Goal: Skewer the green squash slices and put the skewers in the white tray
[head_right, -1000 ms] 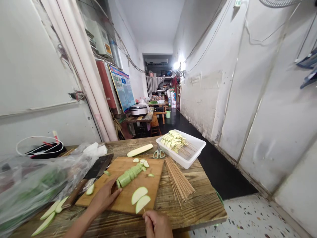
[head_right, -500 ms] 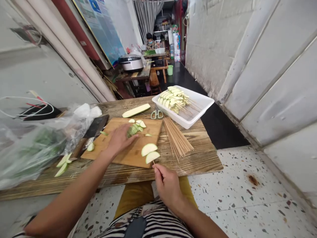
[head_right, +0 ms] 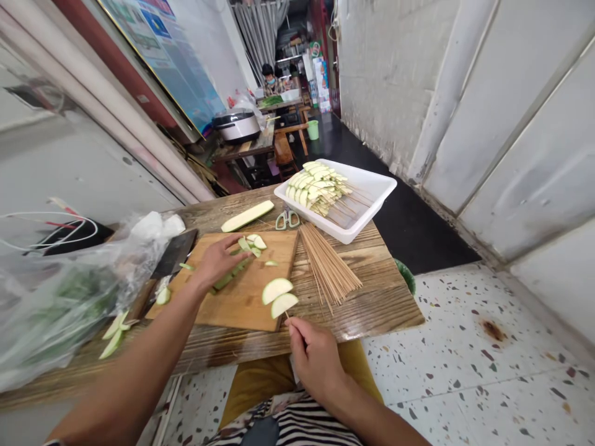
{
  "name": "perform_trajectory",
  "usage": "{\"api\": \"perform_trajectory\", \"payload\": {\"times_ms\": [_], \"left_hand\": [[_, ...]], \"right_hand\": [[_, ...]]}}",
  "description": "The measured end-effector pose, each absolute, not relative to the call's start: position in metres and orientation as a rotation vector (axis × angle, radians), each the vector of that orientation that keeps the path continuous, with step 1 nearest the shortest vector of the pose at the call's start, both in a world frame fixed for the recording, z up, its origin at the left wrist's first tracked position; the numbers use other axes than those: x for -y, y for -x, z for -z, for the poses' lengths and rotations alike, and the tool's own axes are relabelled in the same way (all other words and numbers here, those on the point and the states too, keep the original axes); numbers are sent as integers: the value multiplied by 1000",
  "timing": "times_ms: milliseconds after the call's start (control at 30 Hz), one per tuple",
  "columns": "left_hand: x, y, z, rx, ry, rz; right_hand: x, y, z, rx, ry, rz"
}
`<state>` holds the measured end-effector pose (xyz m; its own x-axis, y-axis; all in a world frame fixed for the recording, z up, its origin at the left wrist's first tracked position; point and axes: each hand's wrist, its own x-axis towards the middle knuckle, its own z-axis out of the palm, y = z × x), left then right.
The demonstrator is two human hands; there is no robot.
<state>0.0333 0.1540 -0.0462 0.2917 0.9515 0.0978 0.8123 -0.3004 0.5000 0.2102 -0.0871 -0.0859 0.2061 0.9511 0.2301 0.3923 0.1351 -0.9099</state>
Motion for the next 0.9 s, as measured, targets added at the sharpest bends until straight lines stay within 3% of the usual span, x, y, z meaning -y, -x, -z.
{"api": "perform_trajectory", "payload": {"times_ms": [167,400,900], "left_hand": [[-106,-25,25,-1085,-1444,-977],[-46,-21,12,-646,-436,-1052],[-31,0,7,-685,-298,-1058]], "right_hand": [[94,-207,69,1406,1408,-630],[103,-184,46,1596,1272,-650],[113,-170,47,1737,1291,-573]]}}
